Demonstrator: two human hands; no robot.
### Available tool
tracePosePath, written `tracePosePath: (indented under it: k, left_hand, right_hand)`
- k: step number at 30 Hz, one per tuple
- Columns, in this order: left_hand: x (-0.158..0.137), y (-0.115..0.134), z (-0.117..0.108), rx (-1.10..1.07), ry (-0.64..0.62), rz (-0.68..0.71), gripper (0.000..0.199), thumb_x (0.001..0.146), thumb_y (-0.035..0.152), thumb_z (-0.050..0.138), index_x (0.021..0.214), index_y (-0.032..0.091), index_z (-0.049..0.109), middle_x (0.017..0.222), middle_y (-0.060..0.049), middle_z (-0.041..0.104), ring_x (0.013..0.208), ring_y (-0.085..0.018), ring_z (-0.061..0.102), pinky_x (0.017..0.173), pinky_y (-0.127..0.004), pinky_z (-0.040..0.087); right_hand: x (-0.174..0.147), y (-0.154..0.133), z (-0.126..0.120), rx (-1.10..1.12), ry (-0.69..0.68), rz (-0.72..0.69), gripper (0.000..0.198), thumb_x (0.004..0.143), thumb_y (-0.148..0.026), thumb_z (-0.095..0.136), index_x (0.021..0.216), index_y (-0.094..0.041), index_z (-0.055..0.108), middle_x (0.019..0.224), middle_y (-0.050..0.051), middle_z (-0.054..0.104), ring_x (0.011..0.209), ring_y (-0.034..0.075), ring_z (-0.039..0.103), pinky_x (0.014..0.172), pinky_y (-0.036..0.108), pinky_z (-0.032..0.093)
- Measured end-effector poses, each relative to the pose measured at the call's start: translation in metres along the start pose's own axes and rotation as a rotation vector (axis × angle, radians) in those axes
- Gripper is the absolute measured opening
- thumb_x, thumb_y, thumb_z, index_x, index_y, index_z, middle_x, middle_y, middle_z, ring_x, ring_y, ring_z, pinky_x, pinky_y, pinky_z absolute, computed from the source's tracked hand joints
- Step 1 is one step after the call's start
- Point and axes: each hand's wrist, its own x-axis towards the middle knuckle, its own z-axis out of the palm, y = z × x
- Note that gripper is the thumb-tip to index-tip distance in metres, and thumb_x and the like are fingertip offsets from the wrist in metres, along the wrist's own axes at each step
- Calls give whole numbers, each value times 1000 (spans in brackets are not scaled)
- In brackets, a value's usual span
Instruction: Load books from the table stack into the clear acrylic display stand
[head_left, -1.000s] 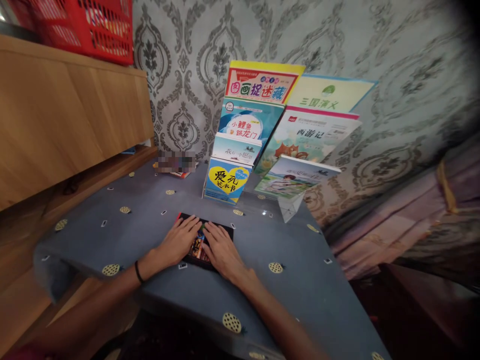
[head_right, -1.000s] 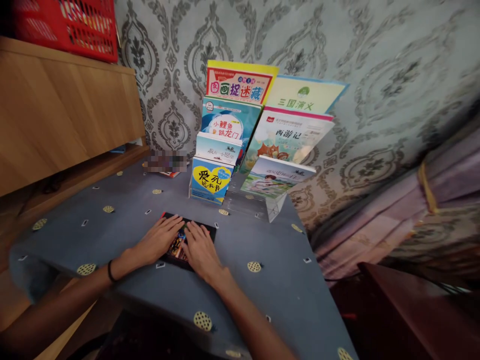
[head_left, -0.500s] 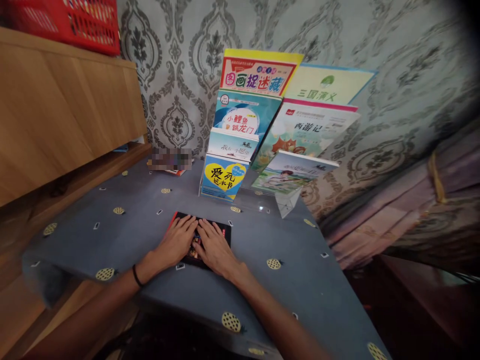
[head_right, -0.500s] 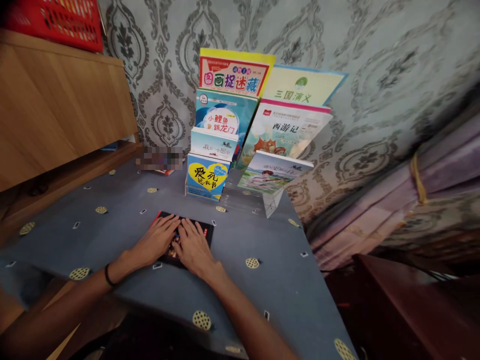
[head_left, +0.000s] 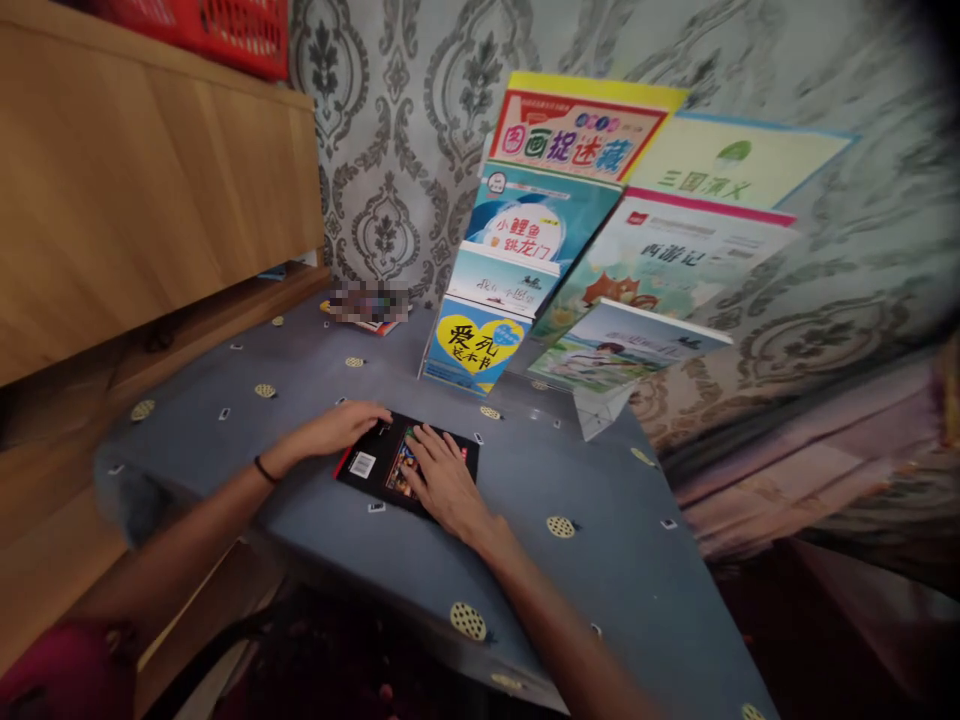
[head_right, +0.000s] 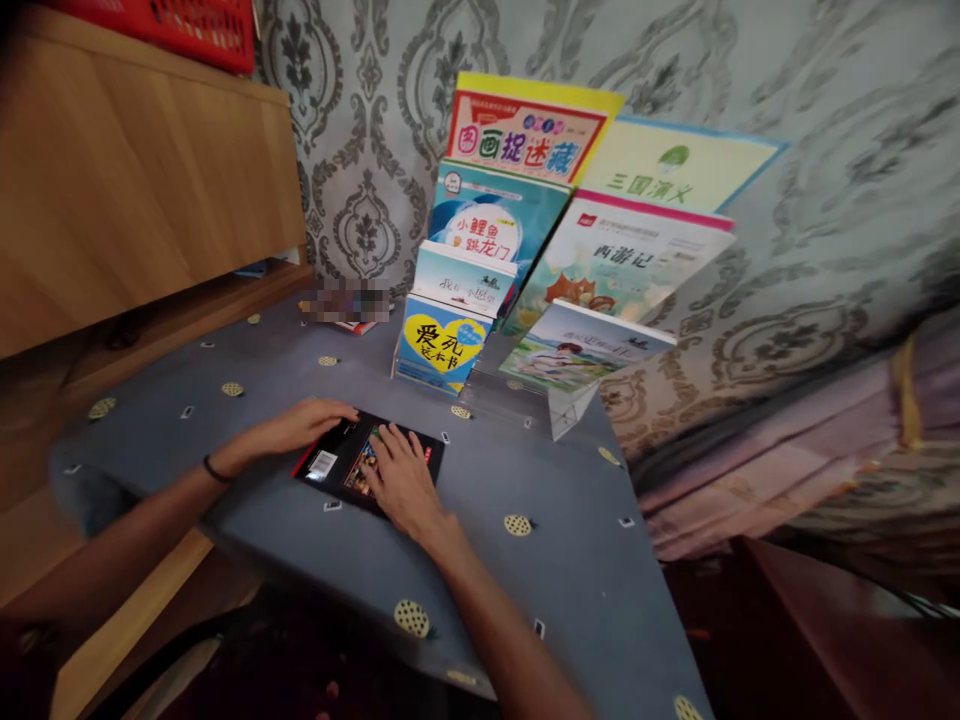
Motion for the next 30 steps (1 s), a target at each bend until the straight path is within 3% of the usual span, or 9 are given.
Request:
tracePosePath:
  k: [5,10,16,23,30]
  left_hand:
    - [31,-18,-25,-286,-86,0,28,95,24,49,109,13,70,99,-7,77,90,-17,68,83,-25,50]
    - [55,-36,-14,-488,-62,-38,32,91,33,54,106,10,70,74,-5,76,57,-11,57,55,-19,39]
    - [59,-45,9,-731,111,-161,37,91,40,52,102,9,69,59,-2,68,47,-9,49,46,-19,31]
    - [56,-42,11,-740,116,-116,33,90,39,54,98,10,68,59,0,65,49,-8,50,48,-19,31]
    - [54,-37,8,-724,109,-121,32,90,38,55,96,11,69,60,0,65,53,-9,51,50,-19,34]
  right_hand:
    - [7,-22,-7,67,-10,-263,34,100,-23,46,129,-16,63,136,14,61,131,26,49,115,49,36]
    - [19,-46,-7,49,-54,-457,33,99,-30,52,129,-21,62,121,11,61,110,25,51,102,45,45]
    - [23,-50,1,-4,-90,-438,42,99,-39,53,138,-23,56,120,12,60,106,26,52,96,44,47]
    - [24,-49,7,69,-152,-457,42,102,-36,48,141,-19,52,142,9,57,135,22,44,117,46,33]
    - [24,-48,7,112,-206,-443,44,103,-33,43,144,-15,50,149,10,53,143,18,40,121,42,28]
